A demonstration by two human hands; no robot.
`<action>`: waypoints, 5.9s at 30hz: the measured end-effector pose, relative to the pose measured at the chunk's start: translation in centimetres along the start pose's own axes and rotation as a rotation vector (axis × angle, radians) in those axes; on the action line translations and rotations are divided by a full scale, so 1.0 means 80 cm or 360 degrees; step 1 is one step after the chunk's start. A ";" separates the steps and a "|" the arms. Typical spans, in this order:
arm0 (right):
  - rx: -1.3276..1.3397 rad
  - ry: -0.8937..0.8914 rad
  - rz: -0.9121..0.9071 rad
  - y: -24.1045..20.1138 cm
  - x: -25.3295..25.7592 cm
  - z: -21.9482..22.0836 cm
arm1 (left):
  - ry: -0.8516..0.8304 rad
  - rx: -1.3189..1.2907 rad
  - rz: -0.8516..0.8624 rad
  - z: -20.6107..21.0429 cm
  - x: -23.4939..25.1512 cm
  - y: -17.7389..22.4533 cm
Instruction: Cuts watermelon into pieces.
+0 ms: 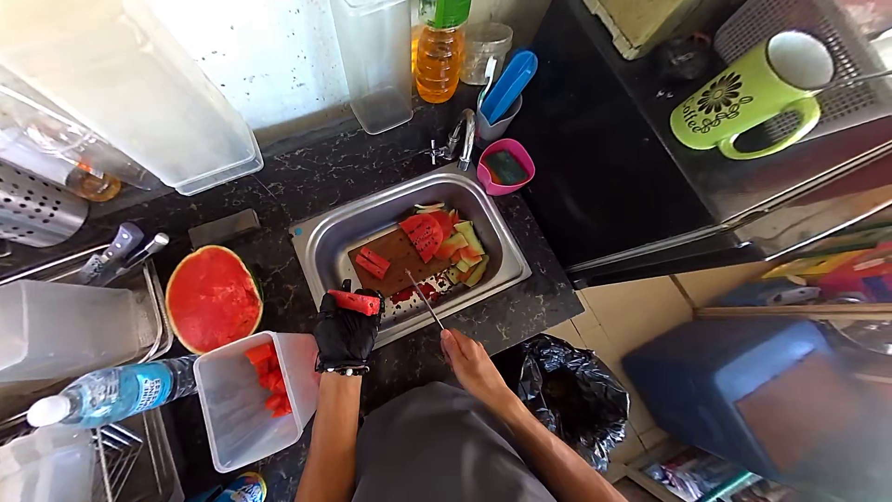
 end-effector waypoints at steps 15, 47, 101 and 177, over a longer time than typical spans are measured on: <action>-0.0894 0.0209 -0.0250 -0.047 -0.038 -0.001 | -0.0149 0.0001 -0.0007 0.011 -0.001 -0.005; 0.0240 -0.0197 -0.0111 -0.012 -0.015 0.036 | -0.0035 -0.0102 0.0057 0.014 0.009 0.001; -0.0913 0.0036 -0.0321 -0.104 -0.039 -0.012 | -0.0291 0.0055 -0.0076 -0.009 -0.035 0.005; -0.0147 -0.0096 0.0206 -0.026 0.058 -0.027 | 0.0082 0.0683 0.0026 -0.034 -0.006 -0.031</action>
Point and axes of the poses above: each hand's wrist, its own x-axis towards the middle knuckle, its own z-axis out of the palm, y = z × x, the point moved 10 cm from there along x, towards the middle knuckle, and after that the axes turned 9 degrees about z, right-handed, at the moved point
